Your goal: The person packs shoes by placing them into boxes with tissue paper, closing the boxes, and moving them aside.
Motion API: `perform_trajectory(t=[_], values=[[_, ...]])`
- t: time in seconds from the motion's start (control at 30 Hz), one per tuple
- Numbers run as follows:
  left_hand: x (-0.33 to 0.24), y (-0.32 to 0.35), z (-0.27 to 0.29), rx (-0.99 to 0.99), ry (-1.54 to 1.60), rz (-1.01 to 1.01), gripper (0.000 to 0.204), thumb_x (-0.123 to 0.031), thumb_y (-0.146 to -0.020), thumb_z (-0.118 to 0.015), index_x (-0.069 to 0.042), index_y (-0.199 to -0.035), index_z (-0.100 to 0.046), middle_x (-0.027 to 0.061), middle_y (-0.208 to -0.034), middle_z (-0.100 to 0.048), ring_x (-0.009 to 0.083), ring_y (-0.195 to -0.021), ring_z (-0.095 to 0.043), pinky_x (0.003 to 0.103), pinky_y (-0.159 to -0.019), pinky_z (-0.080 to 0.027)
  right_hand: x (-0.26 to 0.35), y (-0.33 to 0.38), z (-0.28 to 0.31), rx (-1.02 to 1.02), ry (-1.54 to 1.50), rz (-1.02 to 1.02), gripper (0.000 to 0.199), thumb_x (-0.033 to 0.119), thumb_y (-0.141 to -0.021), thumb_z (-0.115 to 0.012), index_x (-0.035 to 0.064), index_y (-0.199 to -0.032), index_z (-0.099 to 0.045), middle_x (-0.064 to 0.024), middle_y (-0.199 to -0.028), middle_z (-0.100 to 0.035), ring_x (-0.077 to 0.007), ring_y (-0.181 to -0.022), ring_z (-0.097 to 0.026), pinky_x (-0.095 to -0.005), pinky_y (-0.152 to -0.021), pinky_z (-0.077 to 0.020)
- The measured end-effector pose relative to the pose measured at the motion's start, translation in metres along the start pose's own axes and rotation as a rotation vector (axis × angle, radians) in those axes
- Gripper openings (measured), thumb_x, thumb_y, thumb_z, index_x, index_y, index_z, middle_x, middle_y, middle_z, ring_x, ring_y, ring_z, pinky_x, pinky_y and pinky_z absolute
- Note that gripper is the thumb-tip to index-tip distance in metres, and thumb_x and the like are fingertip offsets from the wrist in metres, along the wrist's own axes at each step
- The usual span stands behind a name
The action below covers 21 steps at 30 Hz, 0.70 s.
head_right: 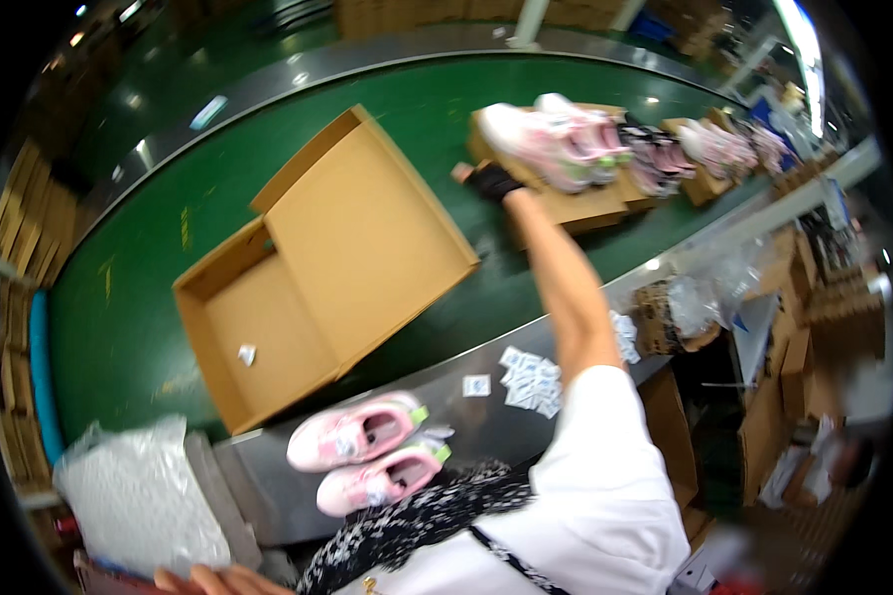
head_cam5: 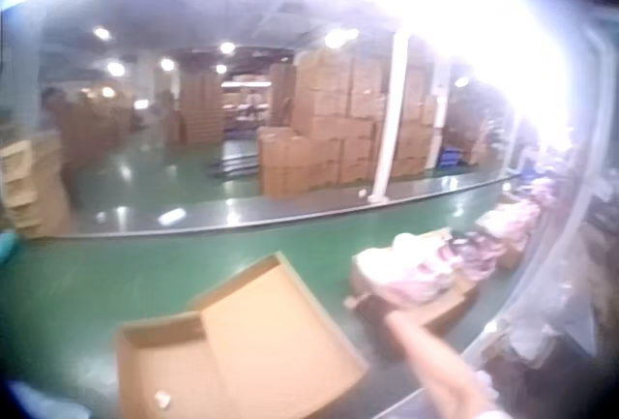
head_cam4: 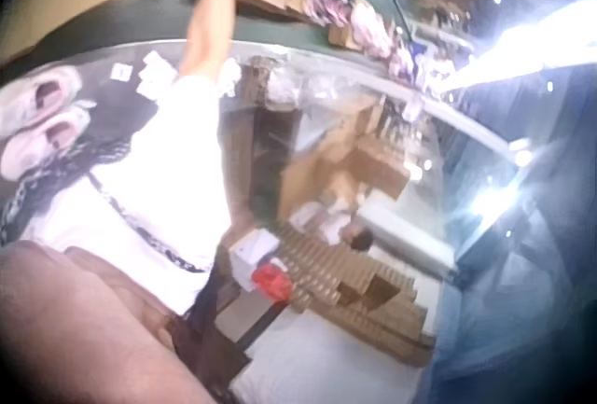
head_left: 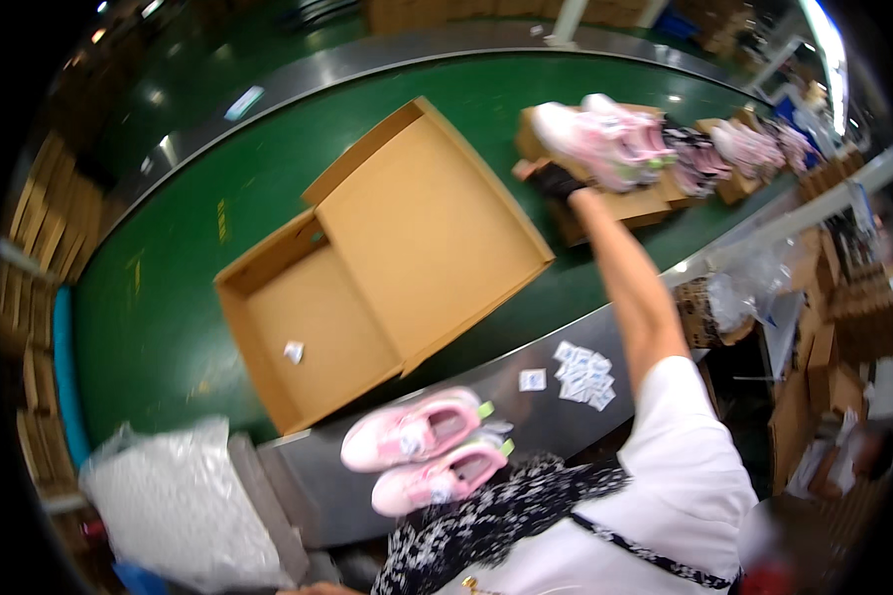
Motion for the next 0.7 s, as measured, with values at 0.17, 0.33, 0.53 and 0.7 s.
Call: perform_trajectory(t=[0.17,0.33,0.53,0.7], values=[[-0.002,0.003,0.009,0.094,0.114,0.045,0.073,-0.038,-0.068,-0.069,-0.020,-0.126,-0.029,0.0231,-0.111,-0.042,0.0461,-0.093,-0.049,0.061,-0.075,-0.039,0.120,0.096,0.036,0.210,-0.788,0.150,0.071,0.038,-0.078,-0.056,0.0112,-0.134,-0.022,-0.0096,-0.128,-0.040,-0.0232,-0.115,-0.041,-0.0333,-0.089,-0.0365],[-0.009,0.026,0.011,0.119,0.150,-0.081,0.036,-0.032,-0.088,-0.038,-0.011,-0.117,-0.029,0.0318,-0.106,-0.042,0.0516,-0.091,-0.049,0.068,-0.075,-0.036,0.140,0.113,0.010,0.000,-0.589,0.346,0.063,0.006,-0.075,-0.051,0.0072,-0.133,-0.024,-0.0150,-0.130,-0.037,-0.0237,-0.121,-0.035,-0.0290,-0.097,-0.0285],[-0.014,0.049,0.014,0.038,-0.007,-0.078,0.059,-0.038,-0.080,-0.055,-0.014,-0.123,-0.022,0.0250,-0.104,-0.045,0.0448,-0.088,-0.055,0.066,-0.073,-0.041,0.058,0.108,0.052,0.129,-0.513,0.081,0.055,0.014,-0.080,-0.051,0.0107,-0.132,-0.032,-0.0001,-0.095,-0.055,-0.0068,-0.067,-0.041,-0.0210,-0.063,-0.0377],[0.013,0.072,0.037,0.106,0.068,0.207,0.084,-0.054,-0.073,-0.057,0.003,-0.126,-0.025,0.0274,-0.117,-0.041,0.0401,-0.106,-0.046,0.061,-0.082,-0.038,0.067,0.137,0.120,-0.408,-0.240,0.402,0.035,0.020,-0.084,-0.052,0.0035,-0.115,-0.048,-0.0082,-0.102,-0.057,-0.0130,-0.085,-0.052,-0.0239,-0.074,-0.0409]])
Point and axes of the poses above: each hand's wrist, its own y-axis away from the middle knuckle, its own z-axis out of the back of the hand, x = y × z, the point moved 9 cm from there along -y, towards the middle knuckle
